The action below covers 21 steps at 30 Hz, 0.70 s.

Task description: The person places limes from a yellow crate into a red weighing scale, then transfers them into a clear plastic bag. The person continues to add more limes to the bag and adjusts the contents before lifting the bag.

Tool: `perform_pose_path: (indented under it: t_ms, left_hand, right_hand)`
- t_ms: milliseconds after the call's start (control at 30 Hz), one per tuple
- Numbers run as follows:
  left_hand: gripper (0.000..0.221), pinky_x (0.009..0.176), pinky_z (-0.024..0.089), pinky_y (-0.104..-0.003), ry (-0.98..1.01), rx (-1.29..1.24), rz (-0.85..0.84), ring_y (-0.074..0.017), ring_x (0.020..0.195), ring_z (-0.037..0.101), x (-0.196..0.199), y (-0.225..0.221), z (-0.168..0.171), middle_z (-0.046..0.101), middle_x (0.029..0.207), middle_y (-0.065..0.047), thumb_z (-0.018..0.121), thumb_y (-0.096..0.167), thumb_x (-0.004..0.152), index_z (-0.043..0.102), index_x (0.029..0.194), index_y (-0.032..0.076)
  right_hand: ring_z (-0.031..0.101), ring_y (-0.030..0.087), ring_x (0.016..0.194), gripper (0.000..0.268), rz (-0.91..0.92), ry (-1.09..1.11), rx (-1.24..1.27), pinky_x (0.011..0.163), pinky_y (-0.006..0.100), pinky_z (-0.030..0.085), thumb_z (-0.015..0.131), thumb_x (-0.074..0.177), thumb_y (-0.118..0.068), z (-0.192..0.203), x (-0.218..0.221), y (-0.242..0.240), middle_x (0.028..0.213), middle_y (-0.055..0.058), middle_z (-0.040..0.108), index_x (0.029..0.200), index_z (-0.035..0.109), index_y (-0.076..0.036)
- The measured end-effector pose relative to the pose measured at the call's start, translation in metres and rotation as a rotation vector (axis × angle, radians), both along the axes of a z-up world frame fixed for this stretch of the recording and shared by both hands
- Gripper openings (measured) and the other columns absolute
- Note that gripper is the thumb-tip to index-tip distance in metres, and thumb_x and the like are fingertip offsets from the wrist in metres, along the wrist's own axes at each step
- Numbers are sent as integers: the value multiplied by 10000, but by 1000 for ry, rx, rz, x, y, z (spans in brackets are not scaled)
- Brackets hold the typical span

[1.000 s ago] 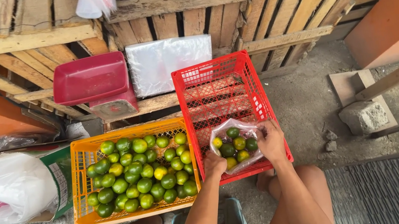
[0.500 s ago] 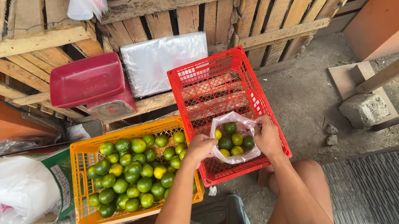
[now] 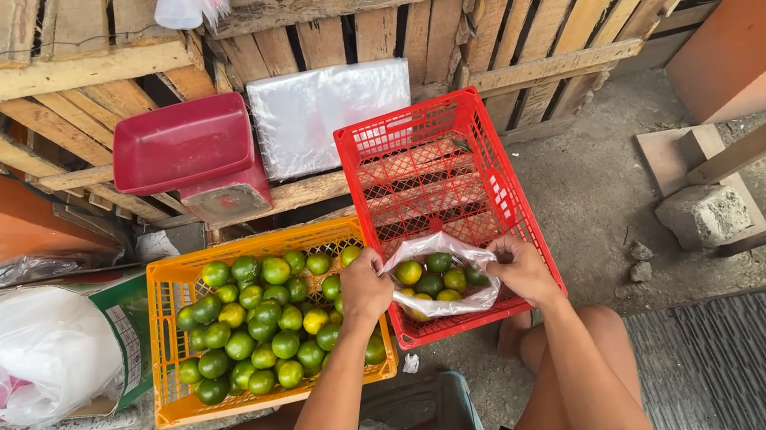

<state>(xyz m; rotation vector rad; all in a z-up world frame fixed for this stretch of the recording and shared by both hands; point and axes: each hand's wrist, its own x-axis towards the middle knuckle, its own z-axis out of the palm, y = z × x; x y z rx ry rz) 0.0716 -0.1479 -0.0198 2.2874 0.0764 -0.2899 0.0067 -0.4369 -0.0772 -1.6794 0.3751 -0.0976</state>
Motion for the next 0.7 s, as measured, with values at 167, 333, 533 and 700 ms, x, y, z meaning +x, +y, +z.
perform_pose_path:
  t_ms: [167, 333, 533, 700]
  left_hand:
    - [92, 782, 592, -452, -71, -26, 19, -397, 928, 721, -10, 1, 14, 677, 861, -193, 648, 31, 828, 584, 841, 96]
    - [210, 493, 652, -340, 15, -194, 215, -316, 733, 724, 0, 18, 13, 650, 847, -191, 630, -9, 818, 720, 998, 51]
    - [284, 487, 676, -300, 166, -235, 224, -311, 702, 756, -7, 12, 40, 703, 939, -253, 554, 0, 871, 799, 1010, 33]
    - [277, 609, 705, -416, 279, -352, 294, -397, 810, 756, -8, 17, 24, 698, 962, -305, 703, 37, 810, 760, 1069, -41]
  right_hand:
    - [695, 247, 741, 101, -230, 110, -476, 698, 401, 546, 717, 734, -179, -17, 4, -16, 698, 38, 659, 833, 719, -196]
    - [672, 336, 748, 165, -384, -207, -695, 704, 420, 551, 674, 741, -5, 17, -6, -6, 745, 95, 565, 838, 617, -125]
    - [663, 473, 862, 414, -347, -222, -715, 713, 547, 565, 615, 779, 13, 54, -18, 7, 912, 200, 561, 1184, 650, -66]
    - [686, 396, 776, 251, -332, -225, -752, 611, 465, 575, 635, 808, -56, 22, -15, -2, 837, 108, 554, 984, 784, -154]
